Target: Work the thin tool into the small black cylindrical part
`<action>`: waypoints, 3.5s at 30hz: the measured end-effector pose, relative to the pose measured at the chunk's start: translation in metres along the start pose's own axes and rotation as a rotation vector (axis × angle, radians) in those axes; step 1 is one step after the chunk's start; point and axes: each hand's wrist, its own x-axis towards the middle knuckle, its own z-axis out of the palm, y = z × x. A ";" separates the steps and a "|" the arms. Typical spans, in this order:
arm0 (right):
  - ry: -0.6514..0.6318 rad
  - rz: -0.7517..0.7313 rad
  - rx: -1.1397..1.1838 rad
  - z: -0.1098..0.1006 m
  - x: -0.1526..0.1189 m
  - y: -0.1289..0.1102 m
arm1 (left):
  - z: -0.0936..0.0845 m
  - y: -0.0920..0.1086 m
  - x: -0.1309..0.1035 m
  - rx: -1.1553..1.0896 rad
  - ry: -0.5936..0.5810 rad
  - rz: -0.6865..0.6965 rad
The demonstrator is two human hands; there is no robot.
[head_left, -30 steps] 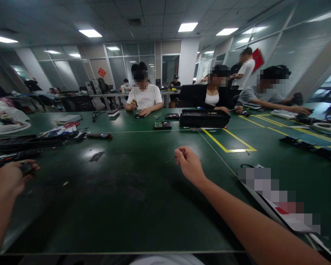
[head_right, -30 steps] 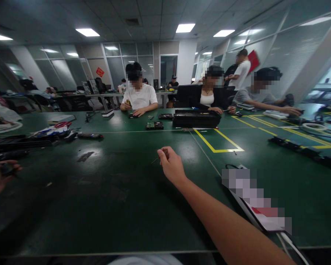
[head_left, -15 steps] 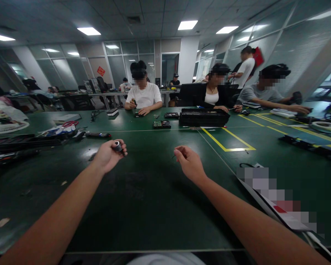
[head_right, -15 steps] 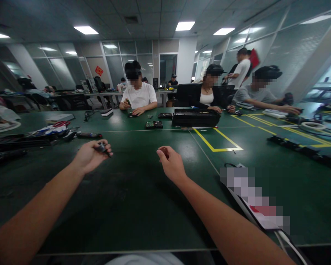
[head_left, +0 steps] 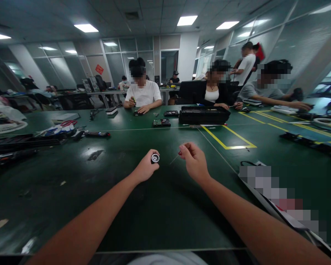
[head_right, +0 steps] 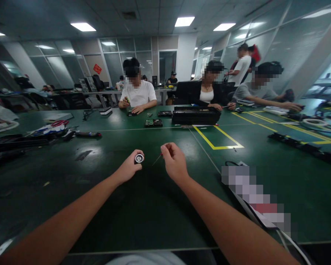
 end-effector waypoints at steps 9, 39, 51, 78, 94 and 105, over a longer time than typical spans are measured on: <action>-0.115 -0.013 0.146 0.003 -0.003 0.002 | -0.003 -0.014 -0.004 0.092 0.064 0.134; -0.196 -0.300 -0.429 -0.002 -0.005 -0.012 | -0.006 -0.016 -0.005 0.249 0.103 0.231; -0.275 -0.182 -0.422 -0.003 -0.002 -0.015 | -0.005 -0.013 -0.006 0.284 0.092 0.233; -0.263 -0.175 -0.285 0.001 -0.009 -0.015 | -0.006 -0.014 -0.007 0.289 0.090 0.226; 0.000 0.095 0.142 0.007 0.002 0.013 | -0.004 -0.007 -0.007 0.377 0.090 0.231; -0.096 0.014 -0.051 0.005 -0.003 -0.005 | -0.003 -0.005 -0.008 0.388 0.089 0.225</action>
